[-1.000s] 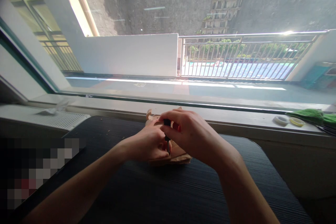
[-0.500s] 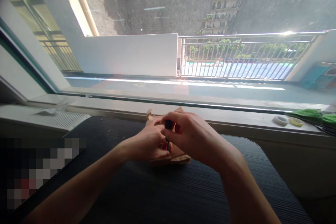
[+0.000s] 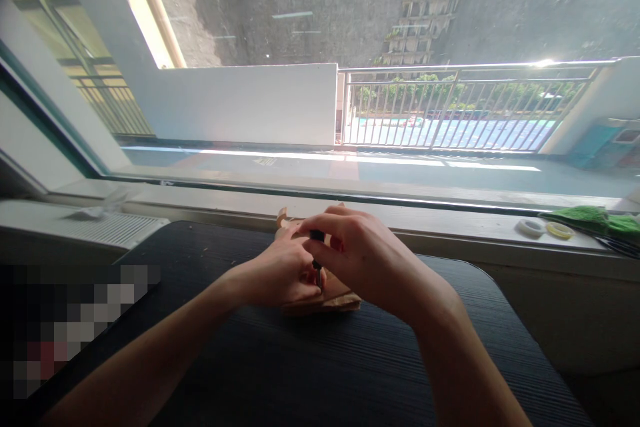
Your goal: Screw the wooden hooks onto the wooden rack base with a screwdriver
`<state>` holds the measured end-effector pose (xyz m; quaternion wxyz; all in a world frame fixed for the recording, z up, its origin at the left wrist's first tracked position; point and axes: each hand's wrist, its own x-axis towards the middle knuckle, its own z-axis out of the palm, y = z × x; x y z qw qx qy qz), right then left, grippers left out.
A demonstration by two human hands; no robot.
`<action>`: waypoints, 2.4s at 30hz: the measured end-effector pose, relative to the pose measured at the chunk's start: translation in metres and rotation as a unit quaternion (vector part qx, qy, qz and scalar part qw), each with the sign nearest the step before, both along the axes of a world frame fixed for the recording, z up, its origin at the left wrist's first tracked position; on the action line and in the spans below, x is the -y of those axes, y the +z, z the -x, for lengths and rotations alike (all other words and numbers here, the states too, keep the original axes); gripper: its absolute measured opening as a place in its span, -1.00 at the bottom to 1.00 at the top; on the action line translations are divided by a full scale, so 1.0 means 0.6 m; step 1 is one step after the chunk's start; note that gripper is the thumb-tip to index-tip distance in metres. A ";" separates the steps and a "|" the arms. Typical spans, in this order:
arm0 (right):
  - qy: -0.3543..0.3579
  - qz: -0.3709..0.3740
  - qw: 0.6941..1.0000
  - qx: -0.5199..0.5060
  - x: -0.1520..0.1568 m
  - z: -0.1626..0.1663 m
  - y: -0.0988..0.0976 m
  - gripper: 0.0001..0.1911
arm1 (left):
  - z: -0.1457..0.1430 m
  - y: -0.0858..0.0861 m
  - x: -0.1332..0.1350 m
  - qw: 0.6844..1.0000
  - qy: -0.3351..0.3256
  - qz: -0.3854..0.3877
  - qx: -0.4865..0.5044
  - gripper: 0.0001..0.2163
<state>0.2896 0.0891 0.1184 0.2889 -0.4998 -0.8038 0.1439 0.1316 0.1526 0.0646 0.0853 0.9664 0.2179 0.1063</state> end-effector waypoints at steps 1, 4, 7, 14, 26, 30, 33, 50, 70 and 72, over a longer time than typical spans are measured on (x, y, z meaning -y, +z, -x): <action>0.001 0.002 1.000 0.002 0.000 0.001 0.000 -0.71 | 0.000 0.000 0.000 1.000 0.003 0.001 0.001 -0.79; 0.008 0.010 1.000 -0.007 0.003 0.001 0.001 -0.65 | 0.001 0.001 0.001 1.000 0.010 0.001 -0.003 -0.84; 0.012 0.022 1.000 -0.016 0.005 0.000 0.002 -0.62 | 0.001 0.003 0.001 1.000 0.009 0.003 -0.002 -0.84; -0.014 0.010 1.000 -0.007 -0.001 -0.003 0.001 -0.77 | 0.001 0.005 0.001 1.000 -0.004 0.010 0.002 -0.82; -0.009 0.026 1.000 -0.014 0.005 -0.002 0.002 -0.67 | 0.002 -0.001 -0.002 1.000 0.006 0.008 0.004 -0.82; -0.042 0.017 0.999 0.009 0.002 -0.006 0.001 -0.79 | 0.003 0.003 0.000 1.000 -0.007 0.017 -0.007 -0.84; -0.064 -0.003 0.998 0.021 0.000 -0.007 0.001 -0.83 | 0.003 0.007 0.002 1.000 -0.009 0.015 -0.011 -0.84; -0.059 0.012 0.998 0.003 0.003 -0.008 -0.003 -0.76 | 0.003 -0.002 0.001 1.000 -0.012 0.011 0.004 -0.85; 0.004 -0.002 1.000 -0.003 0.004 0.005 0.001 -0.77 | 0.002 -0.003 0.003 1.000 0.004 0.017 0.016 -0.81; 0.012 0.021 1.000 -0.003 0.009 0.004 0.002 -0.72 | 0.002 -0.002 0.004 1.000 0.011 0.001 0.019 -0.82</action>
